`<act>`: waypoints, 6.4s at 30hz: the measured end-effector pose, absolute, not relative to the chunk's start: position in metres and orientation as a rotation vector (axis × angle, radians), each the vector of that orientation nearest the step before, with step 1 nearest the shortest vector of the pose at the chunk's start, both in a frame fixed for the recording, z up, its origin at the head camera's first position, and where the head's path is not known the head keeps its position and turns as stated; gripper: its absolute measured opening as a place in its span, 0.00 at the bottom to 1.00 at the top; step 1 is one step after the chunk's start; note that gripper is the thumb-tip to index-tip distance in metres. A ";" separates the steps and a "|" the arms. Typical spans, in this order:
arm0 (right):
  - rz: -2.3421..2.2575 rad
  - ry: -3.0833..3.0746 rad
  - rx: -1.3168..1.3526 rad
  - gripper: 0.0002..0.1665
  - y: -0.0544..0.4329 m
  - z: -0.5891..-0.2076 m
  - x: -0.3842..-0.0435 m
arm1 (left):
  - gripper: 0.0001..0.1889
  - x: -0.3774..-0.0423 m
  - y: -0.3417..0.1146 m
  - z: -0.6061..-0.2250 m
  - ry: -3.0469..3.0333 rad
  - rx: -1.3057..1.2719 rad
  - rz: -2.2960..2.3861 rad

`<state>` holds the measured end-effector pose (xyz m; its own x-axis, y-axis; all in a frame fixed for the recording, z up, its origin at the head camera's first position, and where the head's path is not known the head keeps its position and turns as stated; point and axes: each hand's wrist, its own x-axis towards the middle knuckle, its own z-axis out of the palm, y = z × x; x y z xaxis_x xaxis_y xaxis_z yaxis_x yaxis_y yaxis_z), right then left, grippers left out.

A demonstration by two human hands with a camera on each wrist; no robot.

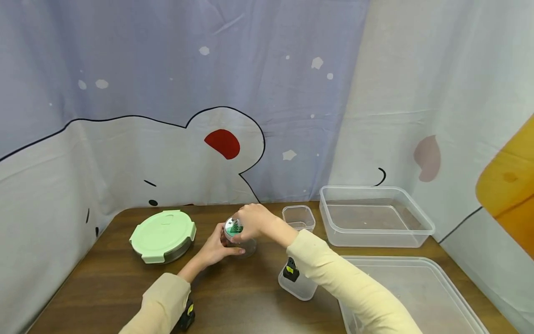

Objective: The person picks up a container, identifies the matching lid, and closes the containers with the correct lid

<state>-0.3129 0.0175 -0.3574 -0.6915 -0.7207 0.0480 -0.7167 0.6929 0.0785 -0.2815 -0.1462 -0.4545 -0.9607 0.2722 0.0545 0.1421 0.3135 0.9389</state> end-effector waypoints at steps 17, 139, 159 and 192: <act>-0.145 -2.618 0.846 0.30 0.007 -0.378 -0.299 | 0.41 -0.283 -0.143 -0.456 2.508 0.336 1.734; -0.066 -2.758 1.291 0.32 0.018 -0.364 -0.314 | 0.41 -0.279 -0.145 -0.452 2.462 0.365 1.743; -0.208 -2.656 0.598 0.33 -0.012 -0.387 -0.285 | 0.41 -0.279 -0.142 -0.456 2.495 0.343 1.726; 0.222 -2.821 1.741 0.37 0.045 -0.362 -0.338 | 0.44 -0.284 -0.145 -0.455 2.501 0.351 1.684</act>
<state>-0.3375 0.0448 -0.3619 -0.4390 -0.8946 -0.0832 -0.8705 0.4465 -0.2069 -0.2838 -0.1449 -0.4551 -0.9678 0.2484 0.0408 0.1312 0.3593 0.9239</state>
